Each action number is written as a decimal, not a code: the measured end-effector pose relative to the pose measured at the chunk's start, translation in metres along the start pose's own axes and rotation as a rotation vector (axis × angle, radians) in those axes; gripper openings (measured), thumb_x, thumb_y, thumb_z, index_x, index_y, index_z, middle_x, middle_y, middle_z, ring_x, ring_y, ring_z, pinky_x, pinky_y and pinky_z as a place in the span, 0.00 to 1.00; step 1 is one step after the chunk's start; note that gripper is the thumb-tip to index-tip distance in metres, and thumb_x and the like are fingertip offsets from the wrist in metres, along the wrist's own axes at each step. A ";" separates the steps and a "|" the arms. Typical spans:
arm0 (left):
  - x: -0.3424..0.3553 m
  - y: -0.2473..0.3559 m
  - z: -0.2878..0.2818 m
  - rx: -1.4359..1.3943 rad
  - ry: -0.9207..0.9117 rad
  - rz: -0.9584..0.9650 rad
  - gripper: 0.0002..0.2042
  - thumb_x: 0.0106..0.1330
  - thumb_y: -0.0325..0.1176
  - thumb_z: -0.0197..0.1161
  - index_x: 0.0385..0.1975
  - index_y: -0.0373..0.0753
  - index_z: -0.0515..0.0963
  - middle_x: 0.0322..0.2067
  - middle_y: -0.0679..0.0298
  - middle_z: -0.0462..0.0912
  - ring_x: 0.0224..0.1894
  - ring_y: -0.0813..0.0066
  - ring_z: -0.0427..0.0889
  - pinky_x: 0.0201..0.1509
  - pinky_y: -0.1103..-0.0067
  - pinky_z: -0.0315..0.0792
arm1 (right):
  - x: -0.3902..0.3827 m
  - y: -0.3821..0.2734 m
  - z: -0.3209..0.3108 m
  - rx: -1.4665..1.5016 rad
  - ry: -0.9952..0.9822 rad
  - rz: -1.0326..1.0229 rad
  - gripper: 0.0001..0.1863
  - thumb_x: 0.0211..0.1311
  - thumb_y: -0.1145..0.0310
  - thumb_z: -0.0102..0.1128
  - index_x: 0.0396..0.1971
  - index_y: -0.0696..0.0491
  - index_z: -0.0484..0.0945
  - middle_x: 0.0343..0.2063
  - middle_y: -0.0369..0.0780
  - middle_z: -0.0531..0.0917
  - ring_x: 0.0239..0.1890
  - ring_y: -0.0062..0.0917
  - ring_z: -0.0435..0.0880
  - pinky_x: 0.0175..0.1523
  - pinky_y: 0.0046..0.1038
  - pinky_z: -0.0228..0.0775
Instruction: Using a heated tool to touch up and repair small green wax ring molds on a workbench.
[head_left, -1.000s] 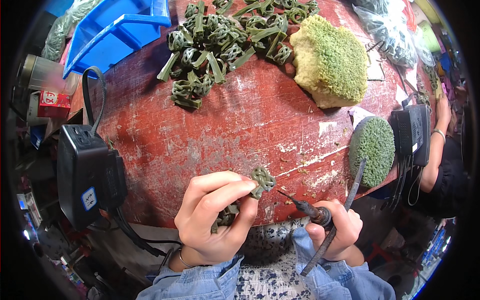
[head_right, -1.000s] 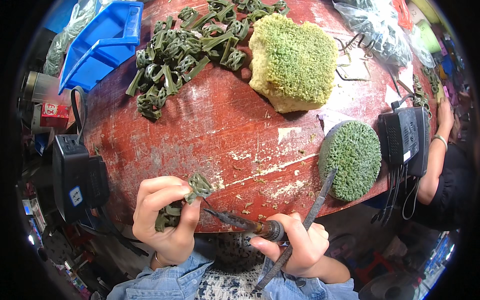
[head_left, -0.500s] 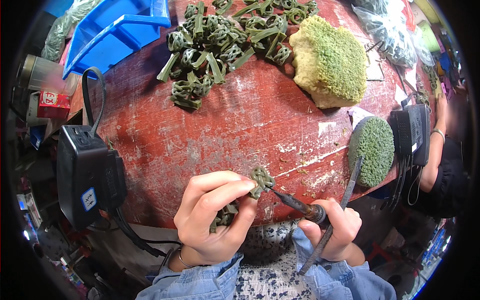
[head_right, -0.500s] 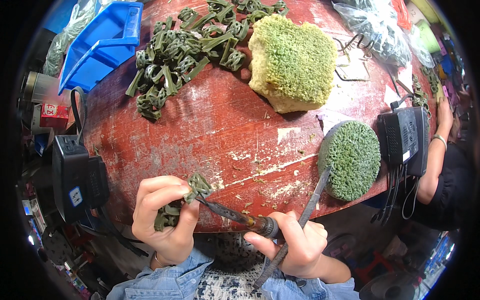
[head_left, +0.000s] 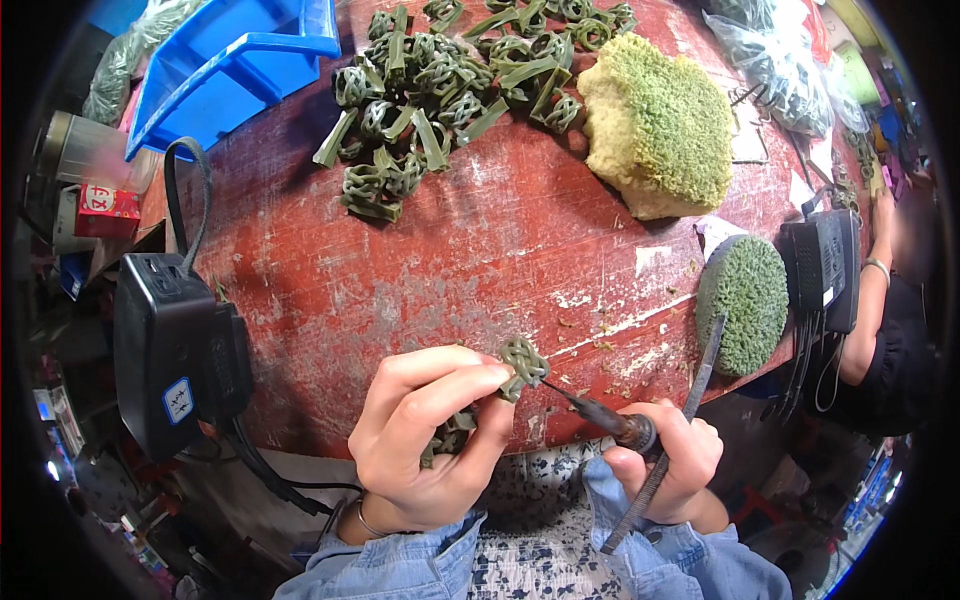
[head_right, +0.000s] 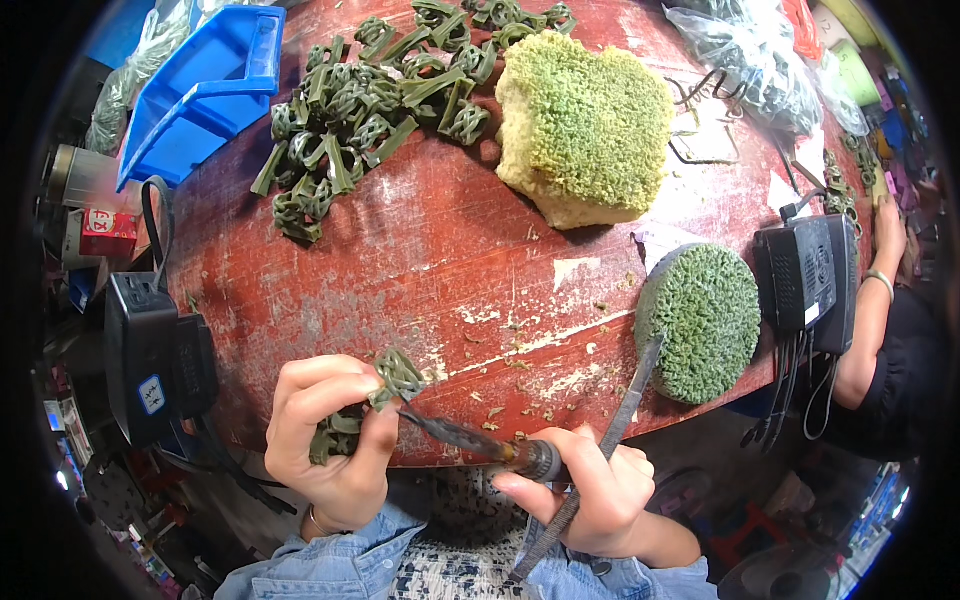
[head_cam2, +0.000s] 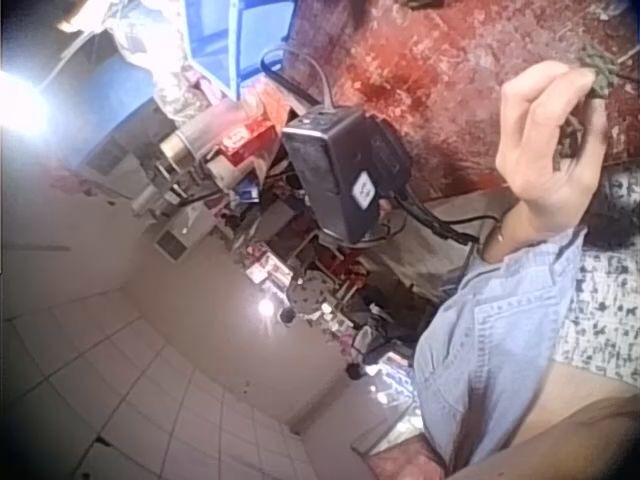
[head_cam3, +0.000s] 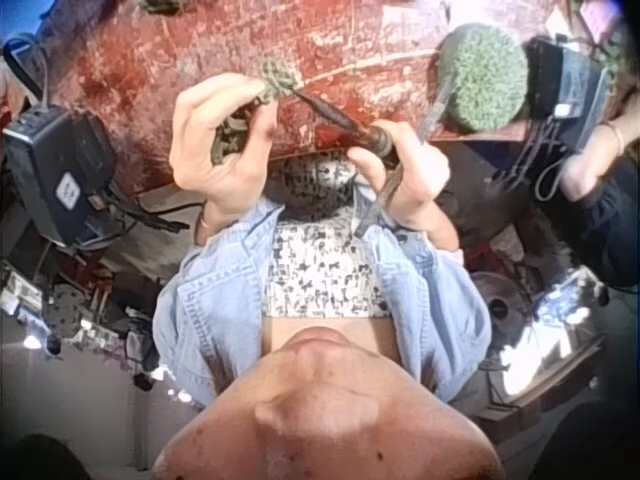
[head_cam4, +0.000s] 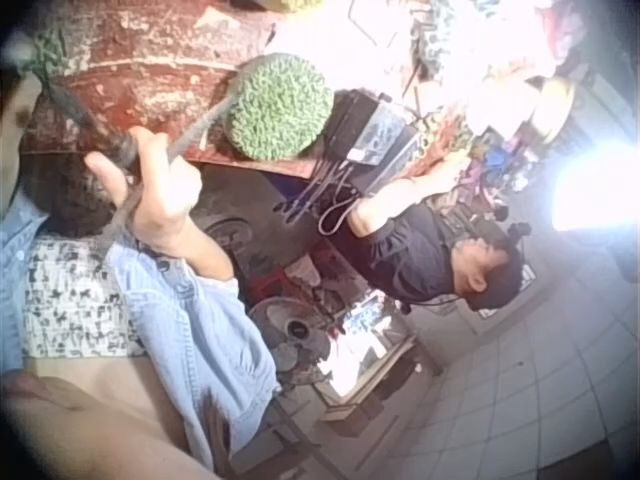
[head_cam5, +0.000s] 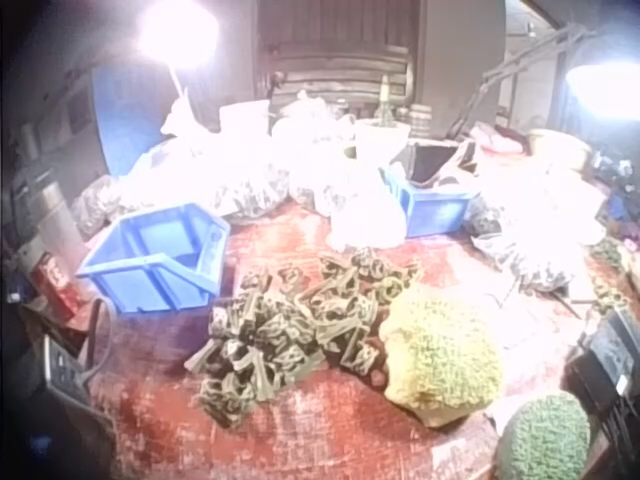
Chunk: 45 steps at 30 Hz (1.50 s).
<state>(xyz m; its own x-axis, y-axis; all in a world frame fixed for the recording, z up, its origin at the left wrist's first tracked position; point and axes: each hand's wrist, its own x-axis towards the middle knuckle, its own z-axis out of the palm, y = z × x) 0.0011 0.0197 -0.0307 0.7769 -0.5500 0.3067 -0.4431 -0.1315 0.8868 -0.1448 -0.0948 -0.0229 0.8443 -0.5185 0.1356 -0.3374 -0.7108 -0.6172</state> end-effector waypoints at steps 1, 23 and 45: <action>0.000 0.000 0.000 0.005 -0.002 0.006 0.12 0.40 0.16 0.60 0.27 0.34 0.73 0.28 0.57 0.74 0.29 0.72 0.75 0.33 0.80 0.70 | -0.002 0.001 0.000 0.000 0.001 0.000 0.21 0.41 0.52 0.66 0.24 0.55 0.75 0.10 0.35 0.70 0.09 0.23 0.70 0.15 0.22 0.60; -0.001 -0.003 -0.002 0.013 0.029 0.019 0.13 0.39 0.15 0.62 0.28 0.34 0.76 0.27 0.58 0.75 0.27 0.72 0.77 0.29 0.82 0.71 | 0.047 0.006 -0.031 -0.381 0.278 0.172 0.12 0.45 0.68 0.65 0.24 0.57 0.72 0.14 0.44 0.73 0.16 0.35 0.73 0.22 0.28 0.63; -0.002 -0.001 0.001 0.006 -0.003 0.020 0.13 0.39 0.14 0.59 0.28 0.34 0.73 0.28 0.57 0.74 0.29 0.71 0.75 0.33 0.80 0.70 | -0.010 0.007 0.000 -0.143 0.034 -0.088 0.21 0.45 0.53 0.63 0.25 0.58 0.74 0.09 0.35 0.69 0.09 0.22 0.70 0.14 0.21 0.61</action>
<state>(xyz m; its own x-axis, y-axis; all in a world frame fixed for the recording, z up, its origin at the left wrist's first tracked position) -0.0001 0.0204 -0.0324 0.7663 -0.5553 0.3231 -0.4612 -0.1254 0.8784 -0.1556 -0.0947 -0.0282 0.8594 -0.4656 0.2115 -0.3210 -0.8131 -0.4856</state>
